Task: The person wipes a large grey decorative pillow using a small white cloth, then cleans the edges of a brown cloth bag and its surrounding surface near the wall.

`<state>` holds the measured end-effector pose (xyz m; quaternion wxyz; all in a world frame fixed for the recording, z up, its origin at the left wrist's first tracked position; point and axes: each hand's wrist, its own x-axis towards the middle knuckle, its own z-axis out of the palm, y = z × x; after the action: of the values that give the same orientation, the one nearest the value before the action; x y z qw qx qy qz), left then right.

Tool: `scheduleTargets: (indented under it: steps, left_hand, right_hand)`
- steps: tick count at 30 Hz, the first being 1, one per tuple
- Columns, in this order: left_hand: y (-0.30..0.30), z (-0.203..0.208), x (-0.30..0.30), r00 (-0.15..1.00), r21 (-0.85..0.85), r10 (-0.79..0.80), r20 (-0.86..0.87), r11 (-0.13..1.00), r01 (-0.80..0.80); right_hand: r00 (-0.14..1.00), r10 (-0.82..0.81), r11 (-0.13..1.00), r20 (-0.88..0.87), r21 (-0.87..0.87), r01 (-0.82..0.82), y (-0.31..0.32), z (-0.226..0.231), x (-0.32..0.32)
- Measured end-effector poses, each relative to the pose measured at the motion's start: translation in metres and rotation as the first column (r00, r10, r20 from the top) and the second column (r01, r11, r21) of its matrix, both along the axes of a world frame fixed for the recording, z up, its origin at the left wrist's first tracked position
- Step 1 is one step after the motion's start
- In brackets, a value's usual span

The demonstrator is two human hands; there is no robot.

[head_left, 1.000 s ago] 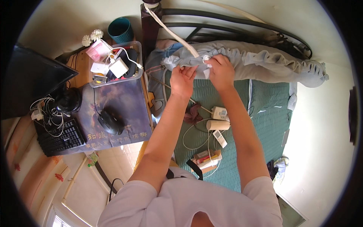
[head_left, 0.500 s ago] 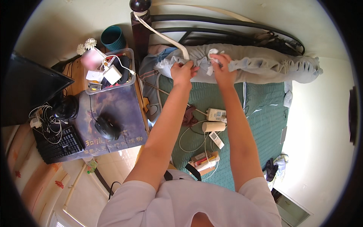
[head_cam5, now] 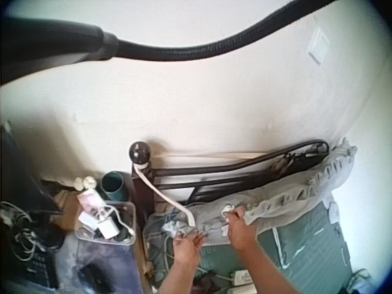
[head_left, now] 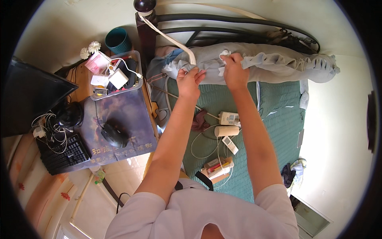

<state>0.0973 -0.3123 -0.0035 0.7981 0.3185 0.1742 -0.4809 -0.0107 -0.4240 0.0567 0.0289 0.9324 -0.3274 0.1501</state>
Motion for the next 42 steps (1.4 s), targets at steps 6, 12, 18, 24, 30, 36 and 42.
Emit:
scheduleTargets:
  steps: [6,12,18,24,30,36,42]
  left_hand:
    - [-0.003,-0.015,0.002,0.989,0.089,-0.038,0.145,0.996,0.025]
    - [0.007,-0.005,0.001,0.992,0.065,-0.061,0.114,0.996,0.054]
    - [0.009,-0.009,-0.003,0.995,0.116,-0.065,0.08,0.992,0.055]
    - [0.009,-0.013,-0.007,0.998,0.058,-0.033,0.05,0.998,0.03]
    - [0.006,-0.015,0.003,0.999,0.057,0.035,-0.023,0.998,-0.034]
    - [0.008,-0.015,-0.008,0.999,0.138,0.026,0.039,0.99,-0.031]
    - [0.007,-0.015,-0.009,0.999,0.06,0.047,0.015,0.997,-0.047]
  right_hand:
    - [0.946,0.026,0.98,0.323,0.178,-0.088,0.038,-0.003,0.031]
    - [0.999,0.035,0.992,0.0,0.118,-0.034,0.002,-0.005,0.003]
    - [0.943,-0.203,0.977,0.262,0.112,0.179,0.026,0.004,0.008]
    - [0.966,0.21,0.972,0.152,0.072,-0.223,0.036,-0.024,0.022]
    - [0.996,-0.088,0.991,-0.008,-0.107,0.087,-0.001,0.005,-0.009]
    - [0.959,0.147,0.986,0.243,0.037,-0.16,0.042,0.016,0.028]
    - [0.99,0.055,0.998,-0.133,-0.032,-0.06,0.01,-0.016,0.003]
